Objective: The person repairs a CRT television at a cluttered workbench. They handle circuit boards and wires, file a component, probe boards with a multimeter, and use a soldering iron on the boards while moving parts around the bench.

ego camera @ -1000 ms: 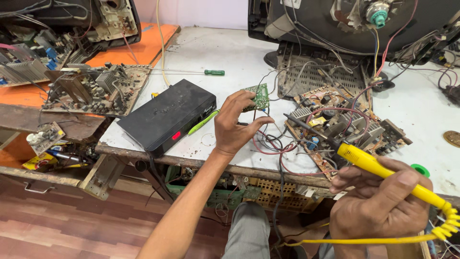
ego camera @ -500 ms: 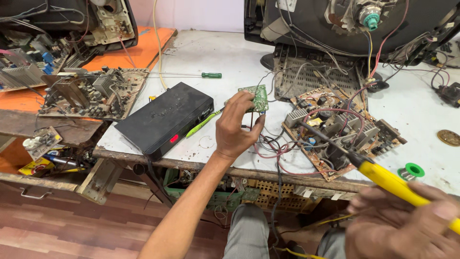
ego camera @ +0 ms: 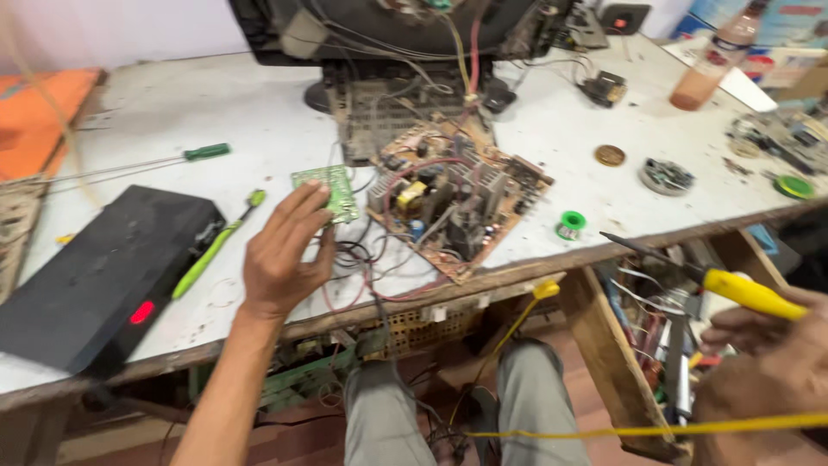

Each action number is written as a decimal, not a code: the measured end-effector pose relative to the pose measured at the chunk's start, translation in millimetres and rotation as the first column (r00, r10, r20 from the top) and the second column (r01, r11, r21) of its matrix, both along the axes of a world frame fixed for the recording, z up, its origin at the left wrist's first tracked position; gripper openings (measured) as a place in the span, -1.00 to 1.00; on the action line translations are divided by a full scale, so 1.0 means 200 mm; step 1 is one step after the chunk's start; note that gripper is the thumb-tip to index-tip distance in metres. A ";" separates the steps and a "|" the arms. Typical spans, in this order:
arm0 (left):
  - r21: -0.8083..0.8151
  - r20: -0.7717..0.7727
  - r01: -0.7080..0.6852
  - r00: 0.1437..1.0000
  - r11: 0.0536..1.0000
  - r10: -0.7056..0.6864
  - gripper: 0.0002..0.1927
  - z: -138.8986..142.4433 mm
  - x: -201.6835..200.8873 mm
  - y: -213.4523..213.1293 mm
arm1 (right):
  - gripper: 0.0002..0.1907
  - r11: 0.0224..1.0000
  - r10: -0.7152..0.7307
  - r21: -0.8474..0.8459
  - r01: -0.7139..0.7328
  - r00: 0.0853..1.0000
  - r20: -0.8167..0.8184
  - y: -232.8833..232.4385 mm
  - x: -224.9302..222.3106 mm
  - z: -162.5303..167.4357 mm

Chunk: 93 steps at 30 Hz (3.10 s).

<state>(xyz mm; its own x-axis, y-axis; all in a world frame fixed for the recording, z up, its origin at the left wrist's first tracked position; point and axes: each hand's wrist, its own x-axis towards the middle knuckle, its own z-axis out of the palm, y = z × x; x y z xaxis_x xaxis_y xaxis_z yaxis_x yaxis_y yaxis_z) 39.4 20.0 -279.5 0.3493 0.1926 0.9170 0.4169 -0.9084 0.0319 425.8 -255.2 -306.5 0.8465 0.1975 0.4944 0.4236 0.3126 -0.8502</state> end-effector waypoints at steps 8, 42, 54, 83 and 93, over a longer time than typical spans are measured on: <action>-0.017 -0.016 -0.026 1.000 0.999 0.026 -0.72 0.01 0.05 -0.04 | -0.62 0.992 -0.029 -0.113 0.061 0.963 0.267 0.06 -0.08 0.11; -0.026 -0.010 -0.038 0.999 0.999 0.037 -0.73 0.00 0.06 -0.02 | -0.66 0.991 0.001 -0.130 0.036 0.960 0.279 0.12 -0.02 0.06; -0.023 -0.017 -0.041 0.999 0.999 0.041 -0.73 -0.01 0.06 -0.02 | -0.66 0.988 0.019 -0.150 0.028 0.952 0.305 0.13 -0.02 0.06; -0.027 -0.006 -0.054 0.999 0.998 0.054 -0.73 -0.02 0.05 -0.02 | -0.66 0.987 0.032 -0.163 0.018 0.954 0.298 0.16 -0.04 0.08; -0.024 0.008 -0.044 0.999 0.999 0.044 -0.73 -0.01 0.05 -0.02 | -0.65 0.985 0.046 -0.172 0.006 0.953 0.298 0.17 -0.03 0.07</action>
<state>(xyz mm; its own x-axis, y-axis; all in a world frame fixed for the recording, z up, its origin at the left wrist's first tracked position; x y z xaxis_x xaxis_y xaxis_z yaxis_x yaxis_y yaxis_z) 48.5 15.6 -281.9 0.3327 0.2292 0.9147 0.4559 -0.8882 0.0567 419.9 -221.4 -292.8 0.6594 0.3156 0.6823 0.6621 0.1862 -0.7259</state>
